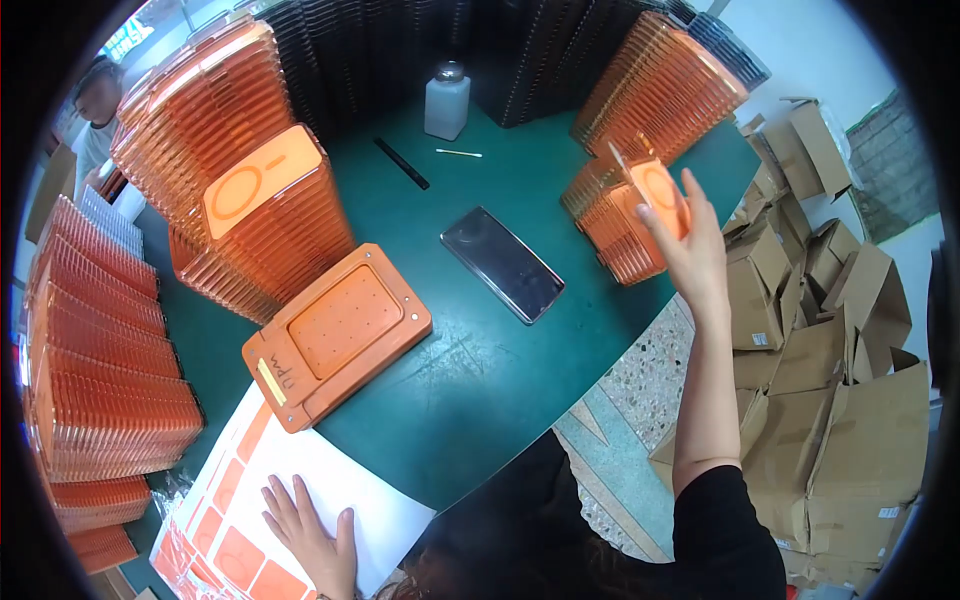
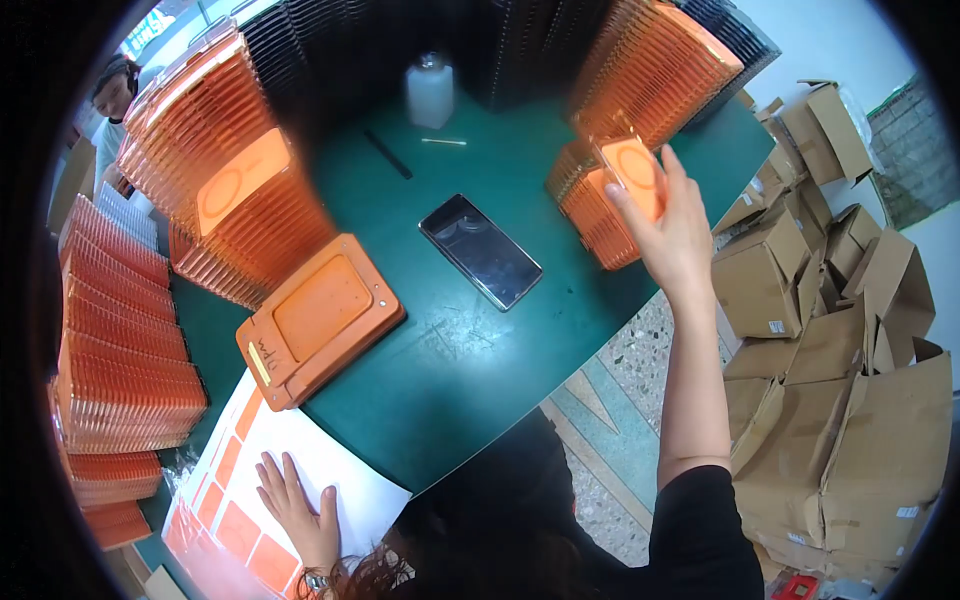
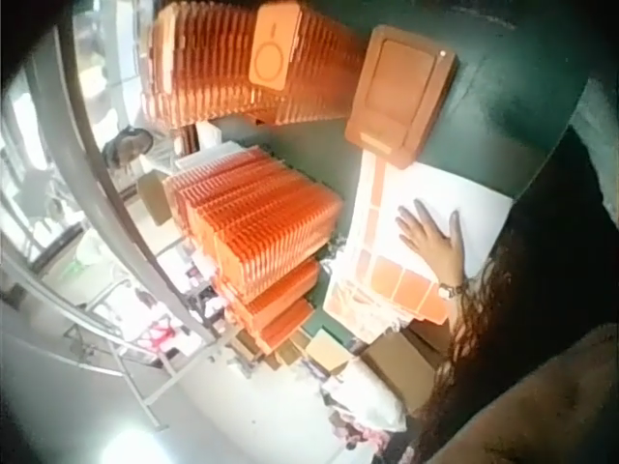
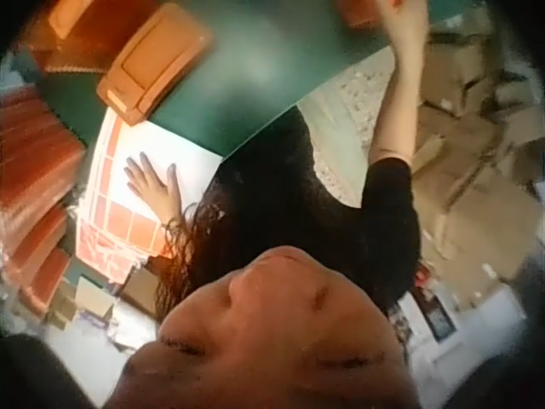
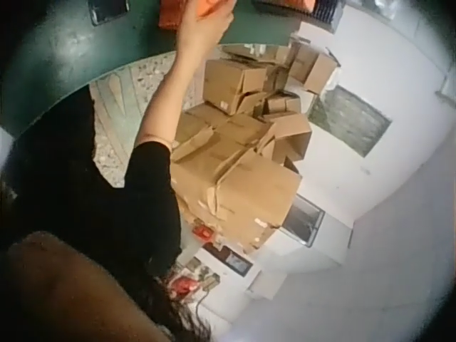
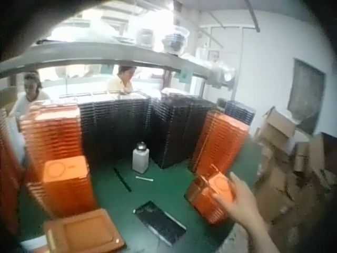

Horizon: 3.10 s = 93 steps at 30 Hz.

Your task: Applying circular magnetic/adhesive components to plastic phone cases using a jig.

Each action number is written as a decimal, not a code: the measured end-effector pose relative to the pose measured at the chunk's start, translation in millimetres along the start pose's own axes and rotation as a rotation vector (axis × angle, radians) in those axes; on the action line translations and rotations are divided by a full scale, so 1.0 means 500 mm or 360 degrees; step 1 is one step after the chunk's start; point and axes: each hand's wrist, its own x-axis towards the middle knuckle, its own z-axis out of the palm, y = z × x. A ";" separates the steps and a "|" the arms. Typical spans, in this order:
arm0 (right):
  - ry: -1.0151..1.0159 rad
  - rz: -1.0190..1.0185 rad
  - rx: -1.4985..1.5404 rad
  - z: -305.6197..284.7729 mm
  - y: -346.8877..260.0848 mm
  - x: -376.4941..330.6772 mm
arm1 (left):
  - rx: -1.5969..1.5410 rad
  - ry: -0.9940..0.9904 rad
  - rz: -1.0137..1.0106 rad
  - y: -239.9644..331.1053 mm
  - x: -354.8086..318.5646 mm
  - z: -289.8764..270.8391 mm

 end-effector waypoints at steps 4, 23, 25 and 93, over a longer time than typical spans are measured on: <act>-0.0090 -0.0022 -0.0274 0.040 0.017 0.013 | -0.0017 0.0037 -0.0080 -0.014 0.016 0.008; -0.0944 -0.1188 0.1016 0.075 -0.361 -0.321 | -0.0797 0.0302 0.0137 -0.319 0.038 -0.106; -0.1442 -0.1646 0.1397 0.131 -0.480 -0.485 | -0.0678 0.0260 0.0117 -0.355 0.001 -0.067; -0.0539 -0.1564 0.0447 0.220 -0.429 -0.207 | -0.1337 0.0952 0.0766 0.031 0.449 -0.263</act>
